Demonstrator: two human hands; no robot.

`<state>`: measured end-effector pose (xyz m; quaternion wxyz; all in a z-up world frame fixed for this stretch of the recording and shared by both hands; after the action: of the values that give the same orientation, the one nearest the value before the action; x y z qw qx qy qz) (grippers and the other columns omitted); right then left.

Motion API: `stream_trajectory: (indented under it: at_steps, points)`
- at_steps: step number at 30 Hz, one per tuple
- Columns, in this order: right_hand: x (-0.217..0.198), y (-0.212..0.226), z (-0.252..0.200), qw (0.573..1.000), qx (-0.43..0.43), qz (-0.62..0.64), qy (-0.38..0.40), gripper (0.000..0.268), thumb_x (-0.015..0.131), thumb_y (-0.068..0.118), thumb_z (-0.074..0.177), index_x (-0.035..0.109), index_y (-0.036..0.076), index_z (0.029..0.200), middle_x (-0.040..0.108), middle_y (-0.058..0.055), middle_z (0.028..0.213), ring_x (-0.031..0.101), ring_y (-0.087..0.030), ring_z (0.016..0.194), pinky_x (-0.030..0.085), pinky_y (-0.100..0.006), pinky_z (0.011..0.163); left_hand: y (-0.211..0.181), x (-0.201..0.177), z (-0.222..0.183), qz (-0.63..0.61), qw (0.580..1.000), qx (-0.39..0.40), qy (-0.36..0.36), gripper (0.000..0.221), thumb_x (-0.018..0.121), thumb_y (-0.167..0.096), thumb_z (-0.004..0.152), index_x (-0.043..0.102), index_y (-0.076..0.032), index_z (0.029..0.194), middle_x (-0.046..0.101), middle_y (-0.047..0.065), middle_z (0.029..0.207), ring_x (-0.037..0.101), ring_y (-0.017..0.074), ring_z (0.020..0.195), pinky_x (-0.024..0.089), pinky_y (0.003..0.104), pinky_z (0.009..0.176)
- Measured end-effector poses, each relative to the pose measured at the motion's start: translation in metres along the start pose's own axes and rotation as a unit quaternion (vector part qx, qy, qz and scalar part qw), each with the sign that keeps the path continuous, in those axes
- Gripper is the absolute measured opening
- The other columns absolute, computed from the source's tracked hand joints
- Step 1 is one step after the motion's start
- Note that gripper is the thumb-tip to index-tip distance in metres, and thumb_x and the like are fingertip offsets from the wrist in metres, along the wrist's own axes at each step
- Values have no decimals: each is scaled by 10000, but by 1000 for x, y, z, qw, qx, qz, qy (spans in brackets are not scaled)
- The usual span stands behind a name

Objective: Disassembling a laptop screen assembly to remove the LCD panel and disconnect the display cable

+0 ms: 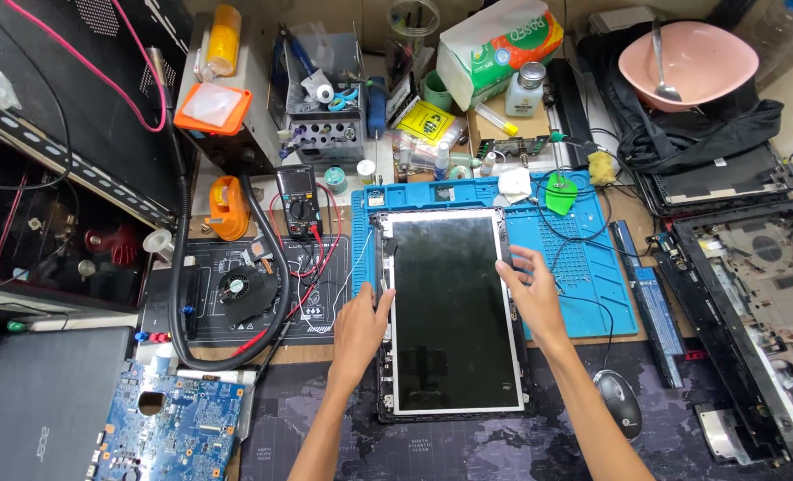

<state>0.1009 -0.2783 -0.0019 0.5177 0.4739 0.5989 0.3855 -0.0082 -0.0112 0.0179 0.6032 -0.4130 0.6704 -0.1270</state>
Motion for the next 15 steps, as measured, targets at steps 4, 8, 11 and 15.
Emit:
stream_trajectory:
  at_steps: [4,8,11,15]
  points:
    - [-2,1,2,1000,4,-2,-4,518,766,338,921,621,104,1360,632,-247,1202,633,-297,1045,516,-462,914,-4,3,3,20,1000,-6,-7,548,438,-458,1062,602,53,1172,727,270,944,713,462,979,539,569,837]
    - [-7,0,7,1000,-10,-10,18,374,592,157,1014,614,130,1387,605,-284,1254,626,-375,1125,487,-513,980,3,13,12,109,992,43,-45,492,392,-377,1082,621,42,1201,716,268,819,725,465,843,553,558,770]
    - [-10,-9,11,999,-21,7,29,392,507,63,1030,601,113,1407,599,-287,1259,600,-366,1141,462,-523,1010,12,20,16,146,986,63,-55,479,403,-369,1075,631,30,1213,715,266,794,730,461,820,560,558,752]
    - [-16,-2,4,998,-17,33,55,434,415,-4,1041,590,88,1428,587,-306,1304,599,-399,1184,414,-543,1068,17,19,20,167,979,86,-73,466,466,-395,1056,666,-3,1208,722,233,770,743,421,787,575,516,722]
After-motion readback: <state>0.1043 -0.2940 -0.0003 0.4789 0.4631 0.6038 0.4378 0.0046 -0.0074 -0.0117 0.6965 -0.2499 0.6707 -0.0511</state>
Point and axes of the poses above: each hand's wrist, its own z-axis towards the middle knuckle, its own x-axis out of the palm, y = z × x, the point moved 4 cm from there along z, towards the middle knuckle
